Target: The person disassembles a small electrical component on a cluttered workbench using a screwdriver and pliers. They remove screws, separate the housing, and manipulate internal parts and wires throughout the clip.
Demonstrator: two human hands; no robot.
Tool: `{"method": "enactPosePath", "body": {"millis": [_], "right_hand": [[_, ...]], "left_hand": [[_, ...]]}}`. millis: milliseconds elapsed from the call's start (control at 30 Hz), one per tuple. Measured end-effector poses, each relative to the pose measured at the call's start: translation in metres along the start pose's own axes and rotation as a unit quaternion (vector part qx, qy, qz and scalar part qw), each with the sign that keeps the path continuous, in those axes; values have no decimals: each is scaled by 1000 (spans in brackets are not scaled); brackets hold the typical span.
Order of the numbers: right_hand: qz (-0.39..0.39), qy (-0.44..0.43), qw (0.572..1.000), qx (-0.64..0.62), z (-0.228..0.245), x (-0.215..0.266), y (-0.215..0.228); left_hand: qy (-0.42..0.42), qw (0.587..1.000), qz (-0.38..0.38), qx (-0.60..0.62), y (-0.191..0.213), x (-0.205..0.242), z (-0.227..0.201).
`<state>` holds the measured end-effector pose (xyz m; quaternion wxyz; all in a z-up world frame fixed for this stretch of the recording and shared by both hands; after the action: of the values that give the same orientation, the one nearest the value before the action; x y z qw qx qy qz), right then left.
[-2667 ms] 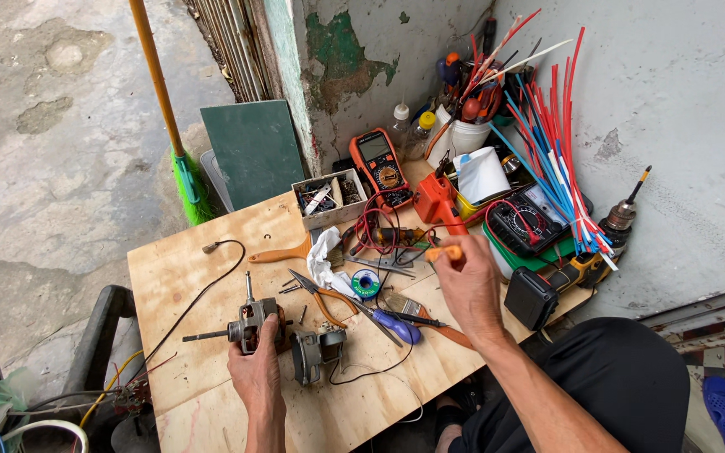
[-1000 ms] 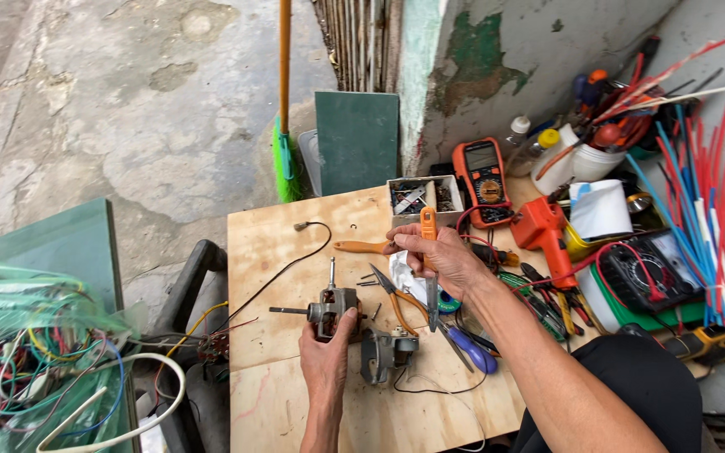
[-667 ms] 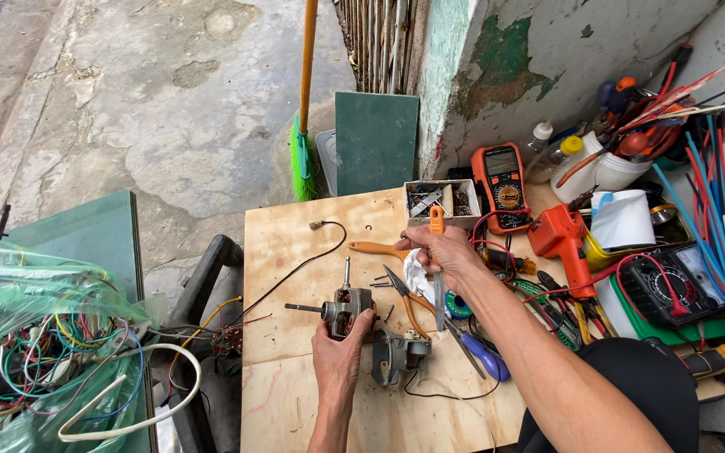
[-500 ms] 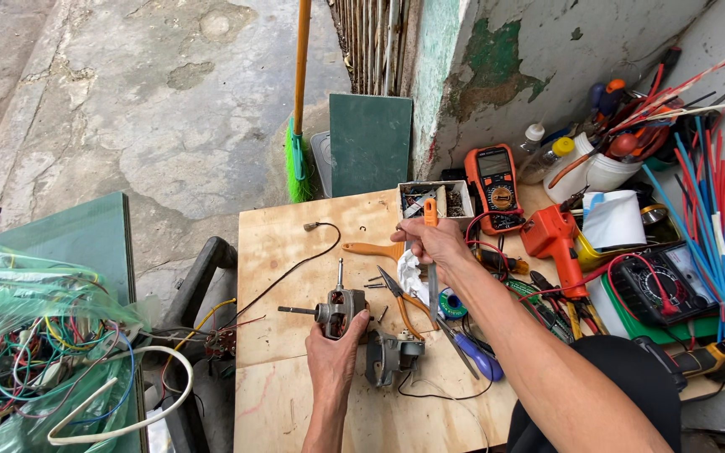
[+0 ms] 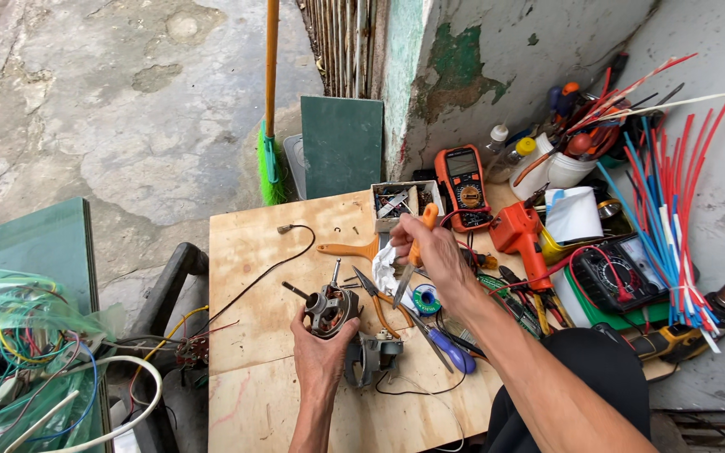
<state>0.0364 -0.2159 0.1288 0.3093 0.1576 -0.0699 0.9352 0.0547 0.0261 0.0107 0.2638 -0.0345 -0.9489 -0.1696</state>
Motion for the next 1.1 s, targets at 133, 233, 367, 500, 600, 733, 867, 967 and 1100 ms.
{"method": "enactPosePath", "body": {"millis": [133, 233, 367, 500, 600, 733, 867, 967, 1100], "right_hand": [[-6, 65, 975, 211, 16, 30, 10], [4, 77, 984, 160, 2, 28, 18], [65, 128, 990, 14, -4, 33, 18], [65, 51, 994, -78, -13, 43, 16], [109, 60, 991, -43, -22, 48, 4], [131, 119, 980, 89, -16, 66, -15], [169, 219, 947, 161, -15, 68, -21], [182, 273, 925, 191, -10, 72, -25], [180, 289, 918, 203, -9, 74, -24]], "left_hand": [[28, 999, -14, -37, 8, 9, -6], [51, 998, -18, 31, 15, 13, -3], [63, 984, -41, 160, 28, 18, -7], [87, 966, -55, 238, 23, 6, 12], [18, 947, -82, 309, 24, -18, 27], [23, 932, -56, 357, 27, -20, 37], [20, 956, -46, 288, 33, -14, 32], [10, 957, -49, 287, 34, -23, 35], [15, 957, -49, 286, 29, -25, 37]]}}
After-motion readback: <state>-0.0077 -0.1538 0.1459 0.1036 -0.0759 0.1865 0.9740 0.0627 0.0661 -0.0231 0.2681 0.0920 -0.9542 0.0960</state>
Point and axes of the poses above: each hand's wrist, its own x-axis away from the middle knuckle, its own y-axis out of the back of the hand, z = x × y, the point moved 9 cm from there along -x, towards the middle knuckle
